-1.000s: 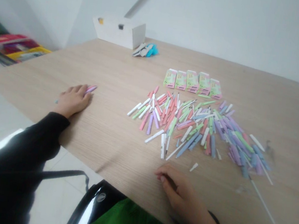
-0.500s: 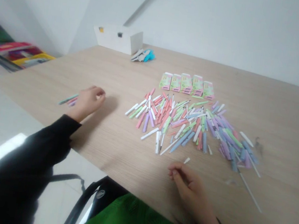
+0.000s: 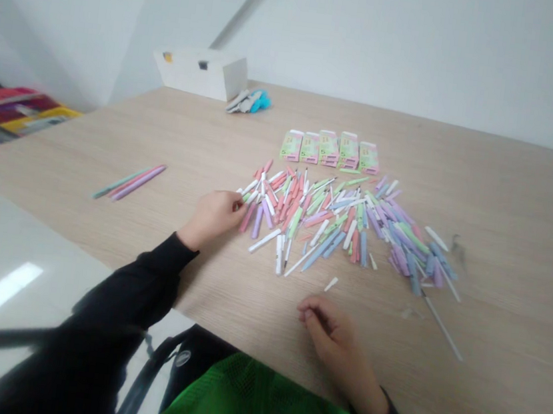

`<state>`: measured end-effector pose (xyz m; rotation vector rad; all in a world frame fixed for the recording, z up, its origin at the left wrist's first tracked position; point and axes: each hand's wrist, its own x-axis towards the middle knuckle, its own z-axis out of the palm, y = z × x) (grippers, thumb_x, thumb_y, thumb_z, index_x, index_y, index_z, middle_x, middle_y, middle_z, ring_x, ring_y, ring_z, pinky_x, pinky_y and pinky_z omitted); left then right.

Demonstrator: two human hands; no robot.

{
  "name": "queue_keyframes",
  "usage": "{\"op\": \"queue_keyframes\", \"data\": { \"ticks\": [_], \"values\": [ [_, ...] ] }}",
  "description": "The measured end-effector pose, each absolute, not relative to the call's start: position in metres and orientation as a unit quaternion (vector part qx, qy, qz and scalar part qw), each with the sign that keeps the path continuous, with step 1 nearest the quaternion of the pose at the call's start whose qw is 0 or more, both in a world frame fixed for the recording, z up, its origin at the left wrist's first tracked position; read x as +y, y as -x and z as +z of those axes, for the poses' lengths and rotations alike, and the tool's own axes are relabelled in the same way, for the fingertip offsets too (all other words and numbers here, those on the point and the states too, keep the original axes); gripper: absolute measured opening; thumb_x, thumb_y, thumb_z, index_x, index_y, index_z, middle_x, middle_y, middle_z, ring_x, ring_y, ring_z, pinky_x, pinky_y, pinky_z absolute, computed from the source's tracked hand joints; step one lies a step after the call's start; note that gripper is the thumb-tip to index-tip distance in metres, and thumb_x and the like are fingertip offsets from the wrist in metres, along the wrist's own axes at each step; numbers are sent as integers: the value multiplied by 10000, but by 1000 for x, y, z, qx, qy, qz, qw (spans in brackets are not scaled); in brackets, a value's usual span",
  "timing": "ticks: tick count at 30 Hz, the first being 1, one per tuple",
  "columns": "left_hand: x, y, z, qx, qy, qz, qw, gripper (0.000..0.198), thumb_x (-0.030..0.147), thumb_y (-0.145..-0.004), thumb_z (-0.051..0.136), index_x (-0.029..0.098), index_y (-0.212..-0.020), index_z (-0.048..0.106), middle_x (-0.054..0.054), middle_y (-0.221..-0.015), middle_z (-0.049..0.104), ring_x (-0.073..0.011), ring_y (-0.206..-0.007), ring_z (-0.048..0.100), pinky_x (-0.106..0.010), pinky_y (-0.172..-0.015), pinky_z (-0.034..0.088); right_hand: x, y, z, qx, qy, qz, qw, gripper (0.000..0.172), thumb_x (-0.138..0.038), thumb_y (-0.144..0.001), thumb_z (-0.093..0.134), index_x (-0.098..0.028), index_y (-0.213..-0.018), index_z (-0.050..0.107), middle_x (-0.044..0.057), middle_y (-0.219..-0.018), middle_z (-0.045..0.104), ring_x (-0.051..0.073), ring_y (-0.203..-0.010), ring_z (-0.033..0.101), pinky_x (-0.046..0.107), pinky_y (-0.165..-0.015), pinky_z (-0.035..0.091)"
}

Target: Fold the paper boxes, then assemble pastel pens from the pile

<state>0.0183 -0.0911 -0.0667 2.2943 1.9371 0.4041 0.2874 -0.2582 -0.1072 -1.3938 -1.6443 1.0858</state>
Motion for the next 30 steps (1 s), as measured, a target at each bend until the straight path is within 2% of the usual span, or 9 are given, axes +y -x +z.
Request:
{"op": "queue_keyframes", "data": {
  "ticks": [5, 10, 16, 18, 22, 26, 30],
  "values": [
    [-100, -25, -75, 653, -750, 95, 47, 463, 548, -924, 448, 199, -723, 678, -92, -707, 690, -207, -614, 576, -306, -557, 288, -259, -286, -109, -642, 532, 421, 357, 154, -231, -908, 508, -207, -880, 657, 29, -803, 681, 185, -782, 647, 318, -744, 513],
    [-97, -28, -87, 668, -738, 84, 40, 455, 556, -901, 472, 199, -734, 700, -115, -696, 703, -234, -611, 604, -314, -547, 309, -259, -285, -109, -644, 535, 414, 358, 151, -204, -899, 510, -205, -874, 659, 27, -813, 687, 180, -795, 647, 316, -749, 500],
    [-103, -25, -71, 668, -732, 123, 43, 414, 534, -909, 466, 197, -736, 633, -96, -699, 677, -240, -638, 600, -320, -559, 328, -261, -297, -100, -629, 539, 432, 356, 167, -212, -917, 498, -201, -897, 663, 16, -780, 691, 162, -734, 649, 300, -706, 504],
    [-108, -26, -61, 636, -747, 176, 82, 330, 487, -906, 488, 198, -784, 591, -72, -735, 668, -215, -654, 588, -311, -587, 370, -260, -309, -92, -636, 542, 411, 364, 169, -213, -917, 502, -205, -907, 671, 14, -771, 687, 160, -721, 649, 295, -694, 509],
    [-126, -45, -43, 473, -814, 239, 238, 267, 446, -970, 444, 212, -854, 505, -29, -784, 625, -178, -702, 574, -298, -660, 445, -244, -328, -62, -655, 543, 340, 401, 140, -235, -918, 552, -211, -987, 671, 19, -806, 688, 161, -735, 654, 308, -722, 529],
    [-140, -79, -37, 348, -824, 257, 365, 198, 363, -1015, 446, 212, -904, 509, -15, -832, 638, -164, -774, 605, -299, -750, 480, -214, -327, -30, -666, 517, 288, 454, 255, -292, -942, 575, -235, -1184, 630, 28, -948, 678, 150, -799, 642, 293, -719, 534],
    [-144, -104, -43, 314, -805, 280, 417, 153, 331, -1010, 488, 204, -939, 536, -12, -847, 652, -164, -794, 619, -285, -734, 480, -195, -313, -22, -723, 461, 241, 454, 363, -274, -922, 644, -250, -1280, 593, 32, -1108, 673, 138, -861, 635, 285, -757, 534]
  ]
}}
